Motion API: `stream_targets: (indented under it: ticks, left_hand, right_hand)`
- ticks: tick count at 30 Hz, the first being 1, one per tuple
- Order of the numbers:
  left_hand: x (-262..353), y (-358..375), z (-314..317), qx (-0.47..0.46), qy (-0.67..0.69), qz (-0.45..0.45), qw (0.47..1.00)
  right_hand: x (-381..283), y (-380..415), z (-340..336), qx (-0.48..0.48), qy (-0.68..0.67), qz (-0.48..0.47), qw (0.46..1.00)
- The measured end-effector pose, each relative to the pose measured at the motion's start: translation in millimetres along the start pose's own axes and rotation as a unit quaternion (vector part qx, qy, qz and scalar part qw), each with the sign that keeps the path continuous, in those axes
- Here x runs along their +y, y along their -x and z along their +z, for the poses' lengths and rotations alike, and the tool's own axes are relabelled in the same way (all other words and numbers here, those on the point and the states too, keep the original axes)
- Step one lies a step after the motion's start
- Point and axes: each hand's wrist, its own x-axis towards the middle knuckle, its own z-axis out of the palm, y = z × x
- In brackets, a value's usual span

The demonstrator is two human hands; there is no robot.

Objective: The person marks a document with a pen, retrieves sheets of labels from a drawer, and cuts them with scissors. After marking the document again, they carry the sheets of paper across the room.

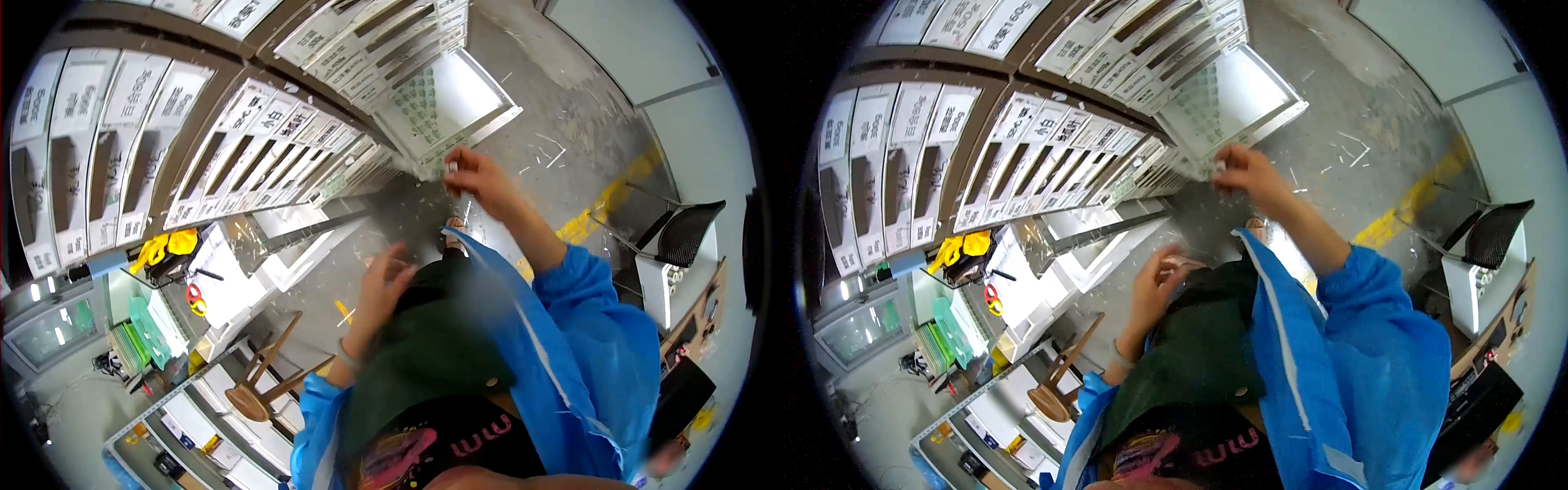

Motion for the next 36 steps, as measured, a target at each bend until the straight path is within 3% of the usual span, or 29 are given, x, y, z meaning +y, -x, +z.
stream_targets:
  ticks: [1,2,3,6,8,10,11,13,16,20,21,22,26,33,36]
  left_hand:
    - [11,-7,-2,0.005,0.002,-0.004,1.000]
    - [23,-13,-4,-0.023,0.210,-0.050,0.976]
    - [33,-17,-6,-0.051,0.409,-0.089,0.907]
    - [56,-19,-12,-0.027,0.445,-0.071,0.892]
    - [40,-18,-13,0.004,0.408,-0.053,0.912]
    - [41,-16,-14,0.048,0.259,-0.003,0.965]
    - [42,-16,-11,0.044,0.259,-0.008,0.965]
    - [45,-15,-6,0.059,0.230,0.029,0.971]
    - [54,-14,-2,0.042,0.237,0.013,0.970]
    - [54,-11,-10,0.055,0.187,-0.028,0.980]
    - [51,-9,-12,0.060,0.188,-0.036,0.980]
    - [49,-9,-15,0.056,0.130,-0.018,0.990]
    - [43,-6,-22,0.047,-0.001,0.025,0.999]
    - [48,-11,-28,0.022,-0.095,0.019,0.995]
    - [43,-14,-26,0.041,-0.091,0.077,0.992]
  right_hand:
    - [3,18,14,-0.026,-0.051,0.035,0.998]
    - [-2,33,29,-0.050,-0.109,0.064,0.991]
    - [-4,43,39,-0.072,-0.133,0.081,0.985]
    - [-4,58,49,-0.095,-0.146,0.100,0.980]
    - [-5,61,50,-0.096,-0.136,0.101,0.981]
    - [-8,63,50,-0.077,0.034,0.030,0.996]
    - [-9,63,52,-0.072,0.032,0.034,0.996]
    - [-12,60,59,-0.059,0.246,-0.178,0.951]
    - [-16,55,60,-0.131,0.335,-0.105,0.927]
    - [-14,48,66,-0.148,0.350,-0.088,0.921]
    - [-13,46,67,-0.158,0.376,-0.121,0.905]
    - [-12,44,67,-0.166,0.403,-0.155,0.887]
    - [-9,37,71,-0.209,0.410,-0.150,0.875]
    - [-3,28,70,-0.248,0.412,-0.153,0.864]
    - [3,26,68,-0.254,0.403,-0.163,0.864]
